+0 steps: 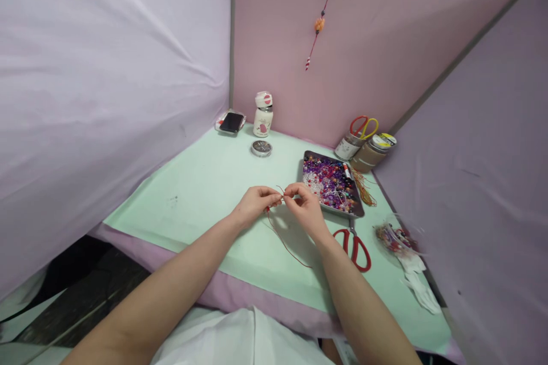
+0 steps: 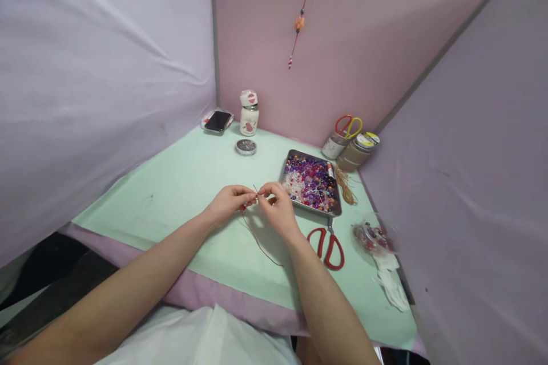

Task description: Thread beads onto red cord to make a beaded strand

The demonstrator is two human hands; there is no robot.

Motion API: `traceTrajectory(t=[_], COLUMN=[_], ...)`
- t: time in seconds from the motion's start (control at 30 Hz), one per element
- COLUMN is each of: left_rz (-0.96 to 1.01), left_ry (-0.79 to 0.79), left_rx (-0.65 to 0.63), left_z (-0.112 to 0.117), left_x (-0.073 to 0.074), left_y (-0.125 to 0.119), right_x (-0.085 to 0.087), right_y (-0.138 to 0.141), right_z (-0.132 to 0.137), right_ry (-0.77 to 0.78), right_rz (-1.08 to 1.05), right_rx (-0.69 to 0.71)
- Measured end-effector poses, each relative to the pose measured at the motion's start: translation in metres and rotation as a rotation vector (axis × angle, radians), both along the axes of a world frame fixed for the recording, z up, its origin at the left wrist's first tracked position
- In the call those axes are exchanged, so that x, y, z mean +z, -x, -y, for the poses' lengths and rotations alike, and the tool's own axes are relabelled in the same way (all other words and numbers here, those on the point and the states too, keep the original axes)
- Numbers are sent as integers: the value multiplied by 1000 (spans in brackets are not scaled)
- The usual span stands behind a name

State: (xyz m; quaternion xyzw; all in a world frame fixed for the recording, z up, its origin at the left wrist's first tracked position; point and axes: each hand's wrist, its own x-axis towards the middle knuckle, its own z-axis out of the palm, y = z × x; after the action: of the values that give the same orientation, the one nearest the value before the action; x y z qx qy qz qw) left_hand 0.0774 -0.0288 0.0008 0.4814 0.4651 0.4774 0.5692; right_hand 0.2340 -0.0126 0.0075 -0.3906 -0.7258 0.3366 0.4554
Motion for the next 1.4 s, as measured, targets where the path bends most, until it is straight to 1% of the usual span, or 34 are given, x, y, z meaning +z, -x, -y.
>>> traceTrajectory(t=[0.13, 0.2, 0.23, 0.27, 0.33, 0.47, 0.57, 0.67, 0.73, 0.93, 1.07, 1.13, 1.2, 1.3, 1.4], left_rz=[-225, -279, -275, -248, -125, 187, 294, 333, 349, 356, 362, 360, 364, 376, 388], left_ry=[-126, -158, -161, -150, -92, 71, 134, 168, 181, 220, 230, 222, 216, 217, 198], left_rx=[102, 145, 161, 168, 154, 66, -4, -68, -88, -65, -70, -70, -58, -52, -89], left_z=[-1, -2, -2, -3, -3, -2, 0, 1, 1, -1, -1, -1, 0, 0, -1], left_x=[-5, -7, -8, -8, -10, -8, -4, -1, -1, -2, -2, -2, -1, 0, 1], left_y=[-2, -2, -3, -3, -4, -3, -1, 2, 3, 3, 3, 3, 2, 2, 3], right_x=[-3, -5, -6, -7, -8, -8, -8, -8, -8, -7, -4, -2, -2, -4, -8], right_y=[4, 6, 8, 9, 10, 10, 8, 7, 6, 3, 2, 2, 1, -2, -5], right_z=[1, 2, 3, 3, 3, 4, 3, 2, 2, 1, 3, 4, 4, 0, -4], right_ry=[-32, -70, -85, -95, -98, -100, -118, -134, -134, -145, -202, -206, -189, -138, -73], right_rz=[26, 46, 55, 61, 67, 67, 70, 80, 85, 94, 124, 130, 119, 79, 90], right_rx=[-32, -62, -80, -95, -112, -113, -110, -108, -108, -123, -87, -65, -61, -118, -142])
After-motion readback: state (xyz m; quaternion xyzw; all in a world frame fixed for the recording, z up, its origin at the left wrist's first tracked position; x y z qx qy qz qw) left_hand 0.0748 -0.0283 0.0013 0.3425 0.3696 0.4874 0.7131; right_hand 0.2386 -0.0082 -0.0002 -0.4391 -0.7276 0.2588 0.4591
